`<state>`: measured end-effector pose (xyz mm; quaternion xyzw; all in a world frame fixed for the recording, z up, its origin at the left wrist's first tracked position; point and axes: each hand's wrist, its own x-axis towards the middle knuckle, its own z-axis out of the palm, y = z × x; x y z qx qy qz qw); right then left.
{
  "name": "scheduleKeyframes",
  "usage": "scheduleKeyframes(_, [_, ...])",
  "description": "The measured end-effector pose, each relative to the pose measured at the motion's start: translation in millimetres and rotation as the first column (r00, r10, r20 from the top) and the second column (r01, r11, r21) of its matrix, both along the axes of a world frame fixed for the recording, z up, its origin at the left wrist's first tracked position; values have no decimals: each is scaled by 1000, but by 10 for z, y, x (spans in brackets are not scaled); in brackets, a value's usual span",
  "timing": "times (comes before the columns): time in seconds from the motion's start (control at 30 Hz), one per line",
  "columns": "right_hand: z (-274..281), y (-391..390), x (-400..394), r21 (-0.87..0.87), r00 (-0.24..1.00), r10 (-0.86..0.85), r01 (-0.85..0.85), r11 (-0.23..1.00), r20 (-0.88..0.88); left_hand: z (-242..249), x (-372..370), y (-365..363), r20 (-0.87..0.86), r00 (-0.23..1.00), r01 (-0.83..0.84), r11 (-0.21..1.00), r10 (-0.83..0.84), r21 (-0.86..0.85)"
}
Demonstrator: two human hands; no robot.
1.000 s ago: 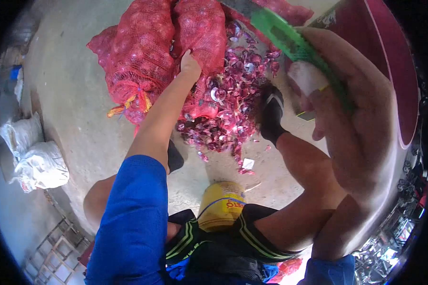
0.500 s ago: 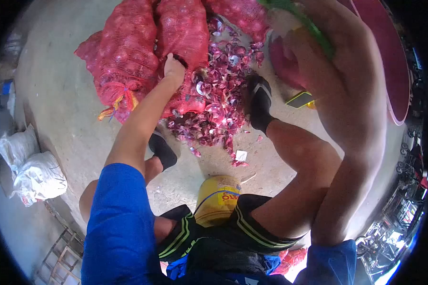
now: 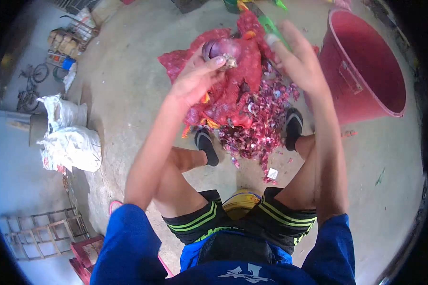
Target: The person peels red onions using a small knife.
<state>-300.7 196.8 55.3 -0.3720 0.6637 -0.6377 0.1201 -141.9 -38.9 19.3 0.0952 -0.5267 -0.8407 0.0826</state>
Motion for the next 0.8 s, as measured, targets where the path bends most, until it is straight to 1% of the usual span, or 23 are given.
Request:
scheduleKeyframes(0.03, [-23,-96,49,-71,999,52,-53,996,-16,77,85,161,-37,998,-44,996,47,81])
scheduleKeyframes(0.07, [-34,-177,59,-137,994,102,-105,985,-32,148,155,297,-55,997,-49,997,52,66])
scheduleKeyframes(0.1, [78,-203,199,-147,992,119,-112,983,40,185,209,405,-95,995,-14,971,37,239])
scheduleKeyframes(0.13, [62,-308,236,-180,994,112,-112,977,-9,201,233,477,-136,990,34,913,24,407])
scheduleKeyframes(0.17, [35,-308,241,-157,986,165,-165,974,-14,202,249,523,-128,991,35,875,32,483])
scheduleKeyframes(0.2, [45,-297,289,-126,976,219,-219,968,-12,130,230,482,-135,990,38,871,33,489])
scheduleKeyframes(0.23, [39,-319,341,-111,974,225,-225,968,-11,39,220,435,-141,990,50,853,27,519])
scheduleKeyframes(0.27, [25,-359,396,-25,975,220,-221,975,-32,-62,227,389,-145,989,62,833,22,550])
scheduleKeyframes(0.3, [16,-402,405,55,976,210,-207,977,-61,-71,223,379,-86,995,4,840,50,542])
scheduleKeyframes(0.33, [-156,-553,412,-54,971,199,-207,977,-130,-22,184,389,-85,995,9,834,46,552])
scheduleKeyframes(0.37, [-296,-618,348,-29,966,209,-216,976,-149,5,183,426,12,999,-53,908,53,416])
scheduleKeyframes(0.4, [-309,-661,388,-5,961,224,-227,974,-164,42,208,467,111,991,-102,959,75,264])
scheduleKeyframes(0.43, [-291,-677,397,1,961,225,-228,974,-158,59,205,454,193,975,-126,988,106,93])
scheduleKeyframes(0.47, [-246,-686,378,35,954,291,-289,957,-74,30,190,408,191,976,-122,988,102,95])
scheduleKeyframes(0.5, [-204,-675,377,66,936,350,-351,934,16,-10,183,390,170,983,-102,978,71,180])
scheduleKeyframes(0.53, [-173,-659,376,75,938,347,-347,935,16,-52,167,383,143,989,-80,961,43,265])
scheduleKeyframes(0.6, [-126,-641,370,-86,908,304,-292,953,289,-96,114,415,112,991,-96,959,68,266])
scheduleKeyframes(0.63, [-207,-693,319,-143,938,252,-223,964,237,-95,86,446,84,992,-115,959,96,258])
scheduleKeyframes(0.67, [-225,-699,275,-138,939,250,-222,965,235,-91,80,469,58,990,-136,959,125,250])
scheduleKeyframes(0.73, [-200,-680,220,-127,978,163,-147,981,132,-76,105,495,18,992,-124,954,123,274])
scheduleKeyframes(0.77, [-188,-658,205,-86,997,76,-75,993,11,-110,96,519,-4,988,-151,972,155,182])
scheduleKeyframes(0.8, [-206,-653,175,-87,997,75,-74,993,6,-101,96,545,-28,983,-181,980,184,88])
